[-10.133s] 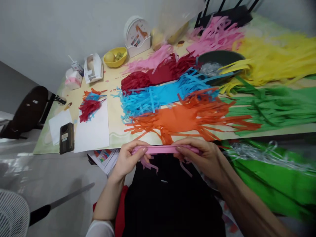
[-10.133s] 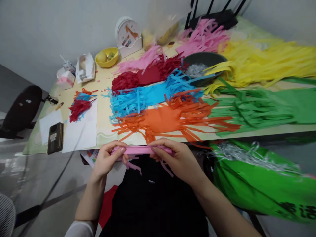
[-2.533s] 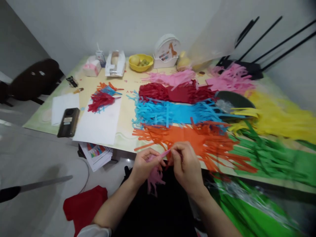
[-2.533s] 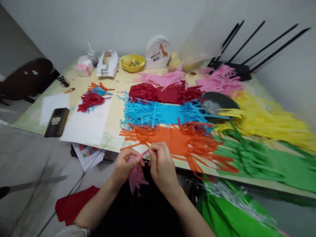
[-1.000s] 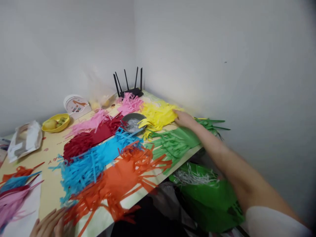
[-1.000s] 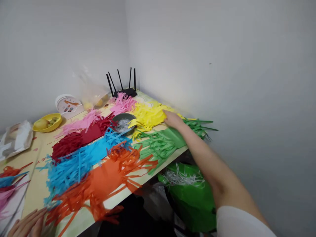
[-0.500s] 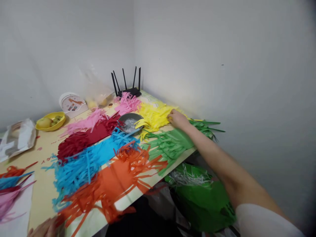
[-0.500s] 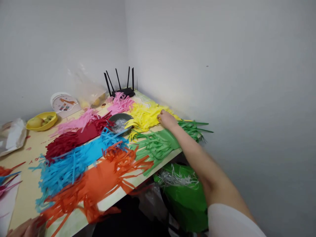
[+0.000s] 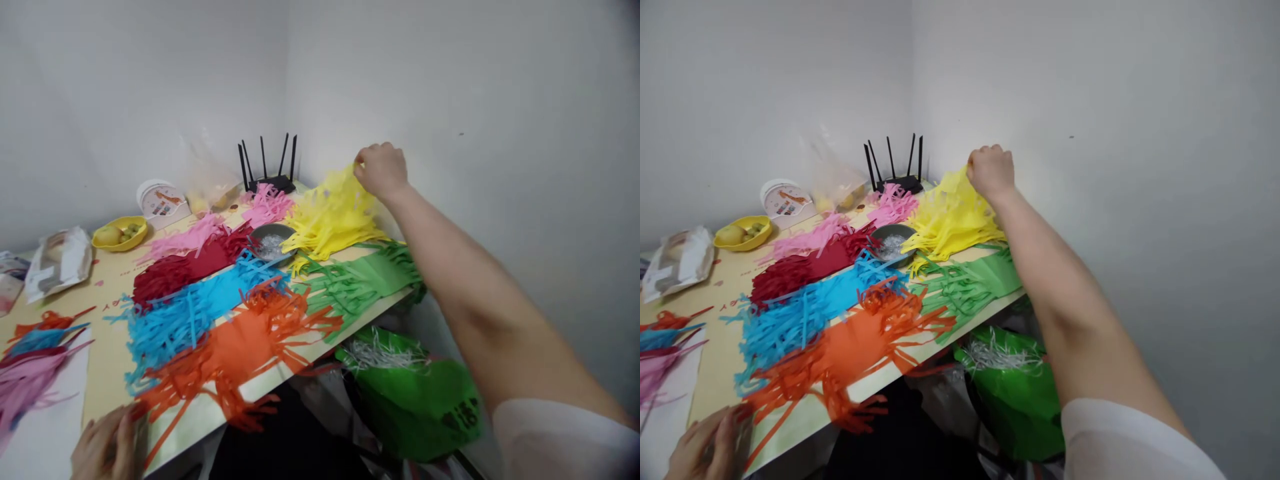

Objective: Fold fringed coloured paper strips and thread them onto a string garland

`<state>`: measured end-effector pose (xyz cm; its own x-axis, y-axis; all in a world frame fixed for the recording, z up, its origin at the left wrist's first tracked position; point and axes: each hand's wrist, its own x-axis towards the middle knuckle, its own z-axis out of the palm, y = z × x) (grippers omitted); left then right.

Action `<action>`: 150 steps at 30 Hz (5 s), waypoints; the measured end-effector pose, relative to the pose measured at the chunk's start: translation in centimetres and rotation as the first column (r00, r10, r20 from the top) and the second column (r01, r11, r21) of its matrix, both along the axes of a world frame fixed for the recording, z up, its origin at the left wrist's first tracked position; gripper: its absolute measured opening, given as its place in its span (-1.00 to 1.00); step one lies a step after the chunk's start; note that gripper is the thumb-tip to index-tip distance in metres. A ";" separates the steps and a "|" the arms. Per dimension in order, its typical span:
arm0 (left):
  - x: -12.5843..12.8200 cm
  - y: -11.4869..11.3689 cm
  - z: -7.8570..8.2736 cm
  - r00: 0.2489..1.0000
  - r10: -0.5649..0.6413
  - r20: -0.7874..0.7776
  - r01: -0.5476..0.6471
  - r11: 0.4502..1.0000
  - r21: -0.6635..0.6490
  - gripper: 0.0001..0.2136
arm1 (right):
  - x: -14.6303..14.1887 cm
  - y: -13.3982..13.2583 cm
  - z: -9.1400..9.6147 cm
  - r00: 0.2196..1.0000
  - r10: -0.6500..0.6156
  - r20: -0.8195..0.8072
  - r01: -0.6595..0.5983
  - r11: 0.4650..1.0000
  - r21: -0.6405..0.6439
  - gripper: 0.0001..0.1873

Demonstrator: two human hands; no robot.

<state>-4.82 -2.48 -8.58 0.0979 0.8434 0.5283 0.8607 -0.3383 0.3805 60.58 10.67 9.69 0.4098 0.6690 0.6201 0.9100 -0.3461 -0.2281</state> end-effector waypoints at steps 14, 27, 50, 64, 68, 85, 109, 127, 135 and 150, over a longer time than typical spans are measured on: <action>1.4 -0.5 1.0 0.994 -0.050 0.102 0.034 0.987 0.157 -0.86 | -12.6 -5.1 11.8 0.955 0.086 0.284 -0.133 0.980 0.151 -0.66; 14.0 -2.3 11.0 0.822 -0.216 0.526 0.284 0.958 -0.050 -0.57 | -37.3 -13.8 0.4 0.265 0.946 0.187 -0.822 0.323 -0.468 -0.85; 6.3 -1.2 13.8 0.684 -0.215 0.697 0.614 0.686 -0.391 -0.79 | -35.3 -15.7 -4.7 0.042 0.414 -0.909 -0.892 0.425 0.153 -0.65; 5.2 -1.5 12.5 0.602 -0.249 0.758 0.706 0.610 -0.360 -0.67 | -33.8 -16.2 -8.7 -0.183 0.516 -0.837 -0.792 0.427 0.437 -0.87; 4.6 -1.5 13.1 0.646 -0.352 0.677 0.715 0.588 -0.377 -0.69 | -33.5 -16.3 -8.4 -0.106 0.609 -0.786 -0.849 0.357 0.391 -0.85; 2.9 -3.6 16.0 0.771 -0.634 0.065 0.608 0.702 -0.370 -0.51 | -31.1 -17.7 -2.2 0.298 0.858 -0.418 -0.934 0.352 0.055 -0.82; 7.1 0.9 13.7 0.736 -0.510 0.445 0.661 0.400 -0.635 -0.66 | -34.4 -15.1 -1.7 0.375 0.693 -0.616 -0.898 0.107 -0.426 -0.66; 7.7 1.8 16.6 0.716 -0.583 0.385 0.653 0.362 -0.665 -0.72 | -32.4 -14.5 -2.3 0.368 0.660 -0.655 -0.920 0.158 -0.357 -0.55; 7.9 1.6 16.0 0.765 -0.476 0.434 0.617 0.348 -0.706 -0.73 | -31.9 -14.6 -1.5 0.385 0.662 -0.644 -0.902 0.123 -0.413 -0.56; 7.0 -2.2 10.0 0.664 -0.086 0.743 0.662 0.530 -0.530 -0.80 | -33.6 -19.1 -9.3 -0.077 0.238 -0.968 -0.810 0.552 0.200 -0.74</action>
<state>2.14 -4.67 1.45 0.4395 0.8842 -0.1583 0.2147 0.0677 0.9743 26.98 -8.40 0.35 -0.2127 0.9622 -0.1701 0.0779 -0.1569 -0.9845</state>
